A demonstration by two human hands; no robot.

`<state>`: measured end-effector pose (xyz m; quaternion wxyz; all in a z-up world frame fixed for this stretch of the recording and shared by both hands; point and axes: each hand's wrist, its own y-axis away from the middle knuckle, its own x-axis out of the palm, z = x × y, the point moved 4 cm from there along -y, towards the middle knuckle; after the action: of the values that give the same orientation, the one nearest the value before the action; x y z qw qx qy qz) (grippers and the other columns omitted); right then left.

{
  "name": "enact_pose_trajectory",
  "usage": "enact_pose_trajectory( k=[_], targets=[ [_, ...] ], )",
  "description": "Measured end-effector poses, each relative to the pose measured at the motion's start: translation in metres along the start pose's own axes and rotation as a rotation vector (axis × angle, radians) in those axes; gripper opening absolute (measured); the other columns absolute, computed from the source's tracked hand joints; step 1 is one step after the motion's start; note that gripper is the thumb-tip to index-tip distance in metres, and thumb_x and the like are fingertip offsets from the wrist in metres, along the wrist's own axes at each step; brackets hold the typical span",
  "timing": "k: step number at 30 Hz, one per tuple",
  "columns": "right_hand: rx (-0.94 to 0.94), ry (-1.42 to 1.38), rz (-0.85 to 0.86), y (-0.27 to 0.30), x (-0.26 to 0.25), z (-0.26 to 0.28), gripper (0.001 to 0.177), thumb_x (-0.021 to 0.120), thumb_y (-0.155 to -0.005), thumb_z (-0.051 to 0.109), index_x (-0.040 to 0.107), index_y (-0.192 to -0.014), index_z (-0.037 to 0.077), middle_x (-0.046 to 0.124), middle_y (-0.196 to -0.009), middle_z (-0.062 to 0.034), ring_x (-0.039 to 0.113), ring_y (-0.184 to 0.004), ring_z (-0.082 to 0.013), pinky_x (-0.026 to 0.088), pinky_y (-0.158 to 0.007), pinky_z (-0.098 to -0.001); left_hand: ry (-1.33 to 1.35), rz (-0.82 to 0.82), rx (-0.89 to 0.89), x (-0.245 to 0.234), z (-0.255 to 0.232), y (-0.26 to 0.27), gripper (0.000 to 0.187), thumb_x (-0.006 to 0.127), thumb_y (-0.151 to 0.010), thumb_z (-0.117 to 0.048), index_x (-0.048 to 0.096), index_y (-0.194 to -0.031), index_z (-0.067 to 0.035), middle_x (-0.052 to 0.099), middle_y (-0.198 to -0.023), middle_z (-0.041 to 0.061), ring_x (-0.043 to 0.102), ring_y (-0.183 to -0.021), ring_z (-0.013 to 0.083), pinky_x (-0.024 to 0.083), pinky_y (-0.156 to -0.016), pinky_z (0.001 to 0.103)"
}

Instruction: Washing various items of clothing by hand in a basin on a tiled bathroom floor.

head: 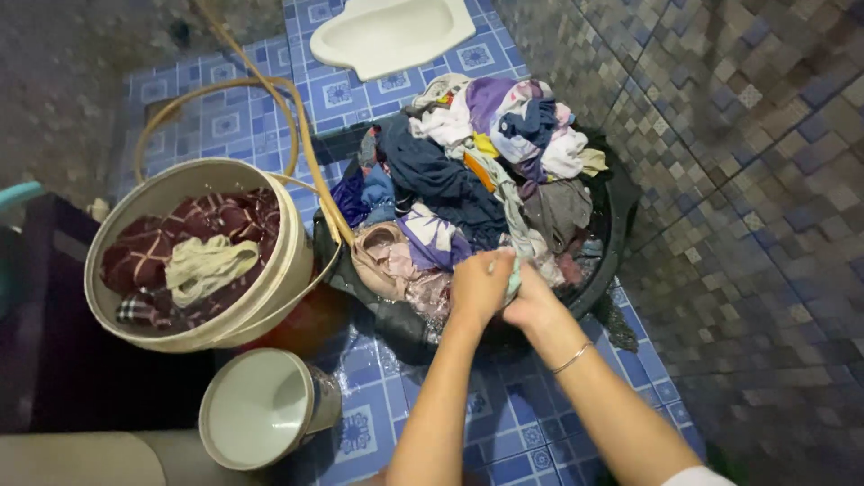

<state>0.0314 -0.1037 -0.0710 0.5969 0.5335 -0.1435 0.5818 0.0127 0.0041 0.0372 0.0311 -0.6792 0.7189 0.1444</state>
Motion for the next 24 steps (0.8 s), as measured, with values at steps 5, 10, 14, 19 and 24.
enact_pose_trajectory(
  k=[5,10,14,19,24],
  targets=[
    [0.155,-0.2,0.15,0.017,0.032,-0.037,0.027,0.053,-0.106,0.028,0.071,-0.104,0.009,0.075,-0.102,-0.0084,0.072,-0.093,-0.0249,0.058,-0.09,-0.0424,-0.288,-0.119,0.102,-0.008,0.035,-0.001,0.046,0.055,-0.098,-0.051,0.075,-0.112,-0.012,0.074,-0.104,0.022,0.069,-0.1,0.0414,0.053,-0.088,0.05],
    [0.251,0.198,-0.177,0.053,0.157,-0.054,0.052,0.03,-0.1,0.048,0.066,-0.115,0.015,0.072,-0.11,-0.0074,0.066,-0.104,-0.0286,0.046,-0.094,-0.0547,0.009,-0.328,-0.066,-0.078,0.067,-0.059,0.079,0.053,-0.098,-0.06,0.033,-0.15,-0.005,0.031,-0.154,0.03,0.037,-0.14,0.0495,0.033,-0.114,0.05],
    [0.042,0.103,0.445,-0.006,0.241,-0.085,0.054,0.037,-0.111,0.05,0.062,-0.137,0.009,0.065,-0.138,-0.0121,0.059,-0.132,-0.0307,0.041,-0.12,-0.0507,-0.366,-0.473,-0.162,-0.22,-0.07,0.015,0.083,0.037,-0.095,-0.071,0.022,-0.159,-0.02,0.017,-0.164,0.017,0.021,-0.148,0.0475,0.013,-0.115,0.062],
    [0.389,0.443,0.395,0.002,0.374,-0.134,0.082,0.026,-0.094,0.077,0.025,-0.157,0.023,0.037,-0.153,-0.018,0.04,-0.135,-0.0485,0.032,-0.114,-0.0602,-0.415,-0.784,-0.332,-0.324,-0.098,0.066,0.075,0.023,-0.097,-0.066,0.014,-0.162,-0.029,0.006,-0.171,0.008,0.016,-0.152,0.0464,0.001,-0.111,0.079],
    [0.049,0.606,0.452,-0.037,0.303,-0.16,0.061,0.042,-0.104,0.055,0.045,-0.147,0.013,0.057,-0.133,-0.0122,0.058,-0.119,-0.0276,0.044,-0.107,-0.0467,-0.019,-0.673,-0.032,-0.302,0.013,0.0,0.055,0.039,-0.104,-0.042,0.042,-0.15,-0.011,0.055,-0.134,0.018,0.062,-0.11,0.0367,0.051,-0.092,0.048]
  ],
)
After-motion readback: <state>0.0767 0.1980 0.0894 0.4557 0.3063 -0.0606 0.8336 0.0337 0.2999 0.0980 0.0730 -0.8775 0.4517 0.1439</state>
